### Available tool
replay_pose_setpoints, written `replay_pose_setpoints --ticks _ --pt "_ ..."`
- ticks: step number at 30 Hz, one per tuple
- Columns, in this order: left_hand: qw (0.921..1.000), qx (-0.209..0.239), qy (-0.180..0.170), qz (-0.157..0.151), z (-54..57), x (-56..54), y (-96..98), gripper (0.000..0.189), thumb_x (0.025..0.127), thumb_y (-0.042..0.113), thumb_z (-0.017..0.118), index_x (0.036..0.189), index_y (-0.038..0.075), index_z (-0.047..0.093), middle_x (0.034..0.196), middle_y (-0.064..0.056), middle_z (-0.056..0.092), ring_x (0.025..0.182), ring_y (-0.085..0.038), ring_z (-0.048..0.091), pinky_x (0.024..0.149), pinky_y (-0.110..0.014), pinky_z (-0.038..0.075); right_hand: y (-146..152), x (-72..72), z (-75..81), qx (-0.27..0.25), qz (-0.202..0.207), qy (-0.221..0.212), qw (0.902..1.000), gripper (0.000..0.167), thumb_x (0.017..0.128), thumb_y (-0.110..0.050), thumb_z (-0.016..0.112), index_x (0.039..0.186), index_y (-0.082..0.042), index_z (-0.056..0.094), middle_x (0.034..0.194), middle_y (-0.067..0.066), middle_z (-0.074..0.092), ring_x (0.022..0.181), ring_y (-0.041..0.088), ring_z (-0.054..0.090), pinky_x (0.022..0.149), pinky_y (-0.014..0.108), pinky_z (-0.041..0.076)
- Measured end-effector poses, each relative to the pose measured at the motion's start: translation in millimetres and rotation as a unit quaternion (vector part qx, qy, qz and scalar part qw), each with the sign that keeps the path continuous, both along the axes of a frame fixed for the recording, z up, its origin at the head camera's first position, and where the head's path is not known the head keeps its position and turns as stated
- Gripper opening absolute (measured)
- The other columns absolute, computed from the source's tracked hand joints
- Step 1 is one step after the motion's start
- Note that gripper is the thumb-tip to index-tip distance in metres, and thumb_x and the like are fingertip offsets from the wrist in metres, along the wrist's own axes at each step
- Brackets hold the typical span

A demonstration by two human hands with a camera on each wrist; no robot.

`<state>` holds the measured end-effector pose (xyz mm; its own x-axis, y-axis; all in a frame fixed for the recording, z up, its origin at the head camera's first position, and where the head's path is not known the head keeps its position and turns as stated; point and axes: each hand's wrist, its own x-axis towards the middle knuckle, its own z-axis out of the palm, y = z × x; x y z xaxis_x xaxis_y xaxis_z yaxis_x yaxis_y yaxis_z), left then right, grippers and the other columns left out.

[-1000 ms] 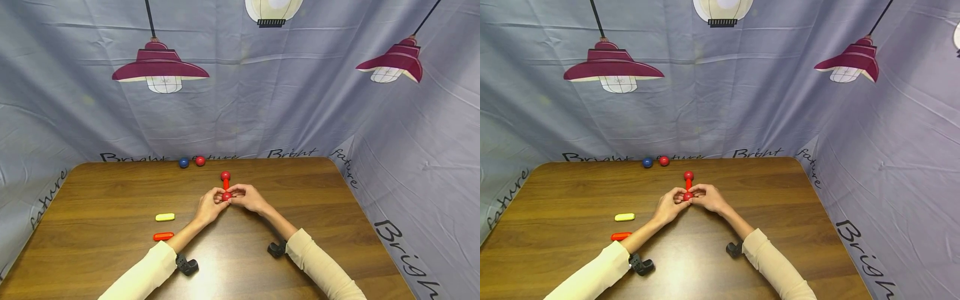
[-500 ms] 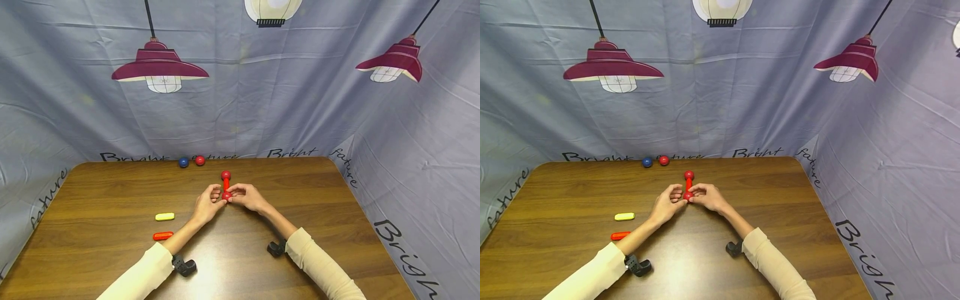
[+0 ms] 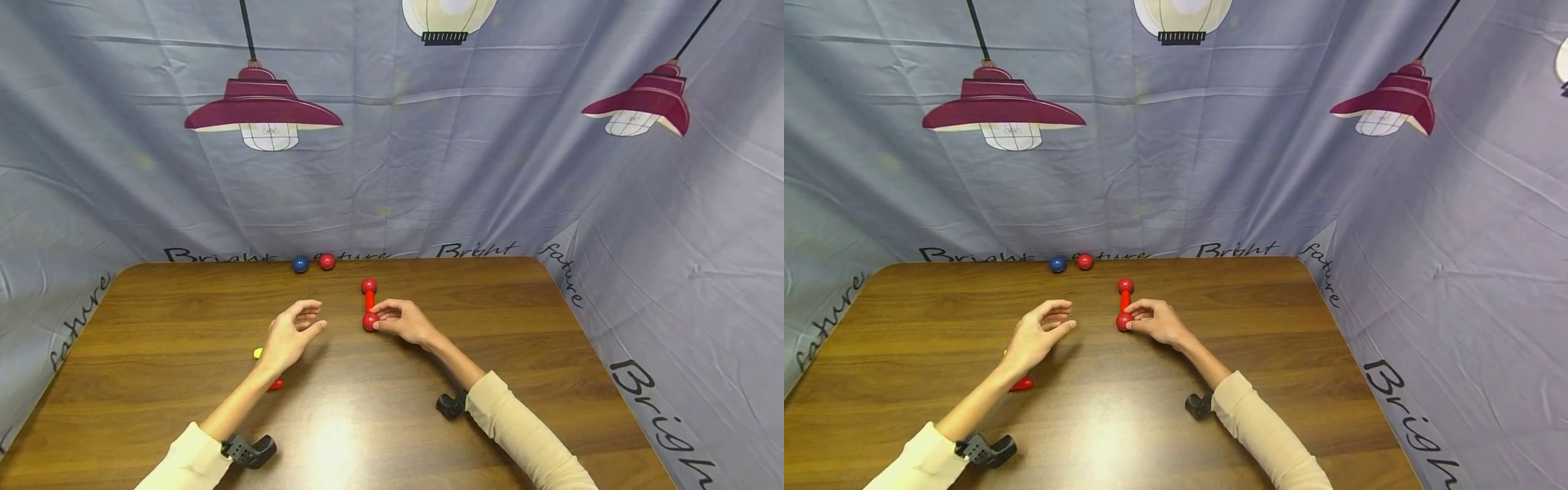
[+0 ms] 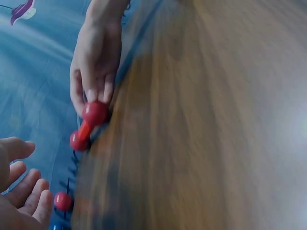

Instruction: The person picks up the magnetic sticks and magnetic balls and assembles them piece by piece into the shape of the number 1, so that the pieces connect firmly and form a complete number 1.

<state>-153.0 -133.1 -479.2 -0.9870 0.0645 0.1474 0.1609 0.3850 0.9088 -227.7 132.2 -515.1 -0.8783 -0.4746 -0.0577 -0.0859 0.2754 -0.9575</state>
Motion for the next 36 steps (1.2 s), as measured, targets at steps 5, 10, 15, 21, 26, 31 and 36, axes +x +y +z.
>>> replay_pose_setpoints --ticks 5,10,15,21,26,31,36 --pt "0.9982 -0.057 0.015 -0.003 -3.5 18.3 -27.7 0.036 0.09 0.005 0.074 0.123 -0.005 0.062 0.12 -0.022 0.065 0.111 -0.035 0.062 0.094 -0.044 0.052 0 -0.3 -1.2 -0.007 0.006 0.006 0.9999 0.026 0.087 0.0 0.076 0.111 0.004 0.068 0.099 0.011 0.071 0.092 0.019 0.067 0.081 0.026 0.055" --pt "0.9948 -0.098 0.028 0.011 -9.8 33.6 -50.8 0.037 0.088 0.003 0.075 0.123 -0.004 0.062 0.119 -0.021 0.066 0.109 -0.036 0.063 0.093 -0.046 0.052 0 -1.2 0.1 -0.007 0.011 0.006 0.9999 0.027 0.087 0.0 0.076 0.112 0.005 0.068 0.1 0.014 0.07 0.093 0.021 0.067 0.081 0.026 0.055" --pt "0.988 -0.139 0.053 0.04 -17.5 38.6 -69.5 0.039 0.084 0.003 0.079 0.121 0.0 0.065 0.115 -0.019 0.066 0.101 -0.04 0.066 0.087 -0.053 0.053 1 -1.4 1.4 -0.004 0.006 -0.005 1.0 0.027 0.086 0.001 0.075 0.112 0.004 0.068 0.098 0.01 0.071 0.091 0.017 0.067 0.081 0.026 0.055" --pt "0.9816 -0.178 0.068 0.016 -26.4 37.3 -85.7 0.038 0.082 0.005 0.081 0.118 0.002 0.069 0.116 -0.014 0.067 0.103 -0.034 0.064 0.084 -0.05 0.052 0 -0.5 1.6 -0.001 0.008 -0.006 0.9999 0.027 0.086 0.001 0.075 0.112 0.003 0.068 0.098 0.008 0.071 0.091 0.017 0.067 0.081 0.027 0.055" --pt "0.9741 -0.206 0.092 -0.015 -31.6 34.1 -90.9 0.037 0.079 0.004 0.083 0.114 0.004 0.072 0.112 -0.009 0.069 0.103 -0.03 0.064 0.084 -0.047 0.05 0 -0.3 0.5 -0.005 0.008 -0.007 0.9999 0.027 0.086 0.001 0.075 0.112 0.003 0.068 0.098 0.009 0.071 0.091 0.017 0.067 0.08 0.027 0.055" --pt "0.9654 -0.226 0.122 -0.046 -33.6 31.7 -92.4 0.035 0.077 -0.001 0.082 0.11 0.005 0.073 0.106 -0.006 0.07 0.097 -0.029 0.064 0.082 -0.048 0.05 0 0.2 0.8 -0.008 0.009 -0.008 0.9999 0.028 0.086 0.0 0.074 0.113 0.005 0.068 0.099 0.01 0.071 0.091 0.017 0.067 0.08 0.027 0.055" --pt "0.9595 -0.243 0.131 -0.056 -34.5 29.0 -92.2 0.029 0.078 -0.001 0.08 0.106 0.003 0.075 0.102 -0.006 0.07 0.095 -0.03 0.064 0.08 -0.049 0.051 0 0.1 1.1 -0.007 0.006 -0.011 0.9999 0.028 0.086 0.0 0.075 0.113 0.005 0.068 0.099 0.011 0.071 0.09 0.016 0.067 0.079 0.026 0.055"
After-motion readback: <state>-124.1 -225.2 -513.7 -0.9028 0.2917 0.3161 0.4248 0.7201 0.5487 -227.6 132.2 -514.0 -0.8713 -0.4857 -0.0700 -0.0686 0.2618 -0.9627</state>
